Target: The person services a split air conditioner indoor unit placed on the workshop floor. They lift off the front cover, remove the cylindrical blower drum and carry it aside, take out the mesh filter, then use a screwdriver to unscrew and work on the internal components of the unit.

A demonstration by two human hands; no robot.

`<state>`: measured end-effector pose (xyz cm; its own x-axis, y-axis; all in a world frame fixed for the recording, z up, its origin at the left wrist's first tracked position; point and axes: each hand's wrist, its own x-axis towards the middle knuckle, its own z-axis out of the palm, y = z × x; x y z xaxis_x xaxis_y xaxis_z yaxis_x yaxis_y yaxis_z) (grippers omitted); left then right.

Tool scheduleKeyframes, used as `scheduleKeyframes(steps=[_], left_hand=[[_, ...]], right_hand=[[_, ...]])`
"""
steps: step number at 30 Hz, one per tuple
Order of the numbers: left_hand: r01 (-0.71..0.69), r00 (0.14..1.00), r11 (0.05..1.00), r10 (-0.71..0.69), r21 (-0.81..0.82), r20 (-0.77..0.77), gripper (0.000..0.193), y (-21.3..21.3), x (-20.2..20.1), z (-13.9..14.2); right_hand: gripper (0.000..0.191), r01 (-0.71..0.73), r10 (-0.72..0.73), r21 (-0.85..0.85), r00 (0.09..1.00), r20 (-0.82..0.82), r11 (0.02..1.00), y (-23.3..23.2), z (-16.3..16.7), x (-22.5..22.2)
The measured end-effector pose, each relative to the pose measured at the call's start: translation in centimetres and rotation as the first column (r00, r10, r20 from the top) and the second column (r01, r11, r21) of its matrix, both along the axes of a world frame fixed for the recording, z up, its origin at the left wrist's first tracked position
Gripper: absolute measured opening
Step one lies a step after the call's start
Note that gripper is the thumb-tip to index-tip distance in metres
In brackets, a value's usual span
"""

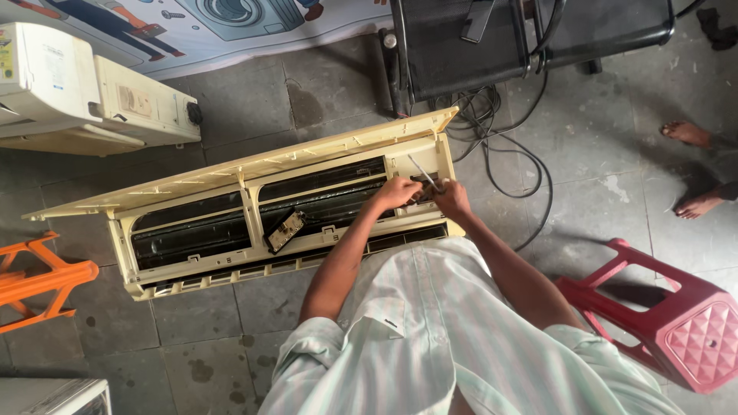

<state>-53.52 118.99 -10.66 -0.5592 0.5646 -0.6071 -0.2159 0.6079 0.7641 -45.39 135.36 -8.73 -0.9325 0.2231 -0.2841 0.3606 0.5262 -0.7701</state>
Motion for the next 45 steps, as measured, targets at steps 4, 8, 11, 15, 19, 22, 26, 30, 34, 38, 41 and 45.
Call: scheduleKeyframes(steps=[4, 8, 11, 15, 19, 22, 26, 30, 34, 38, 41, 45], left_hand=[[-0.134, 0.853, 0.99, 0.138, 0.046, -0.504, 0.037, 0.7, 1.8, -1.5], [-0.008, 0.773, 1.0, -0.013, -0.03, -0.635, 0.029, 1.5, 1.4, -0.8], [0.101, 0.778, 0.976, -0.197, -0.192, -0.597, 0.023, 2.1, 0.8, 0.0], [0.184, 0.716, 0.909, -0.384, -0.373, -0.583, 0.015, 2.9, 0.9, -0.4], [0.111, 0.664, 0.978, -0.207, -0.179, -0.718, 0.017, 2.5, 1.5, -1.4], [-0.013, 0.709, 0.979, 0.152, 0.203, -0.689, 0.014, 1.3, 1.6, -1.6], [-0.222, 0.703, 0.928, 0.364, 0.299, -0.61, 0.023, 0.5, 1.7, -0.9], [-0.544, 0.755, 0.783, 0.613, 0.301, -0.232, 0.026, 0.4, 1.7, -1.2], [-0.64, 0.733, 0.702, 0.679, 0.314, -0.023, 0.031, -0.3, 1.6, -2.9], [-0.571, 0.778, 0.734, 0.627, 0.368, -0.045, 0.025, -0.9, 2.0, -3.4], [-0.394, 0.787, 0.828, 0.529, 0.399, -0.319, 0.022, -0.4, 2.7, -2.9], [-0.213, 0.728, 0.92, 0.374, 0.328, -0.575, 0.019, 0.1, 3.8, -2.0]], right_hand=[[0.018, 0.036, -0.036, -0.017, 0.998, -0.043, 0.999, -0.1, -1.8, 1.1], [0.023, 0.139, -0.124, -0.085, 0.978, 0.165, 0.987, -0.1, -1.9, 0.1], [0.026, 0.187, -0.14, -0.165, 0.955, 0.261, 0.968, 0.2, -1.4, -0.5], [0.025, 0.18, -0.122, -0.134, 0.926, 0.357, 0.974, 0.5, -0.9, -0.6], [0.024, 0.227, -0.123, -0.304, 0.937, 0.327, 0.925, 0.9, -1.4, -0.2], [0.027, 0.306, -0.205, -0.316, 0.926, 0.316, 0.898, 1.6, -1.9, 0.5], [0.03, 0.372, -0.269, -0.347, 0.912, 0.309, 0.861, 2.3, -2.0, 1.1], [0.032, 0.412, -0.303, -0.363, 0.897, 0.322, 0.836, 2.2, -1.9, 1.3], [0.034, 0.464, -0.356, -0.409, 0.88, 0.313, 0.786, 2.1, -2.1, 1.4], [0.033, 0.466, -0.343, -0.37, 0.871, 0.351, 0.804, 2.4, -2.4, 1.7], [0.033, 0.452, -0.336, -0.39, 0.882, 0.33, 0.802, 2.6, -2.4, 1.7], [0.033, 0.44, -0.336, -0.376, 0.889, 0.312, 0.816, 2.6, -2.6, 1.7]])
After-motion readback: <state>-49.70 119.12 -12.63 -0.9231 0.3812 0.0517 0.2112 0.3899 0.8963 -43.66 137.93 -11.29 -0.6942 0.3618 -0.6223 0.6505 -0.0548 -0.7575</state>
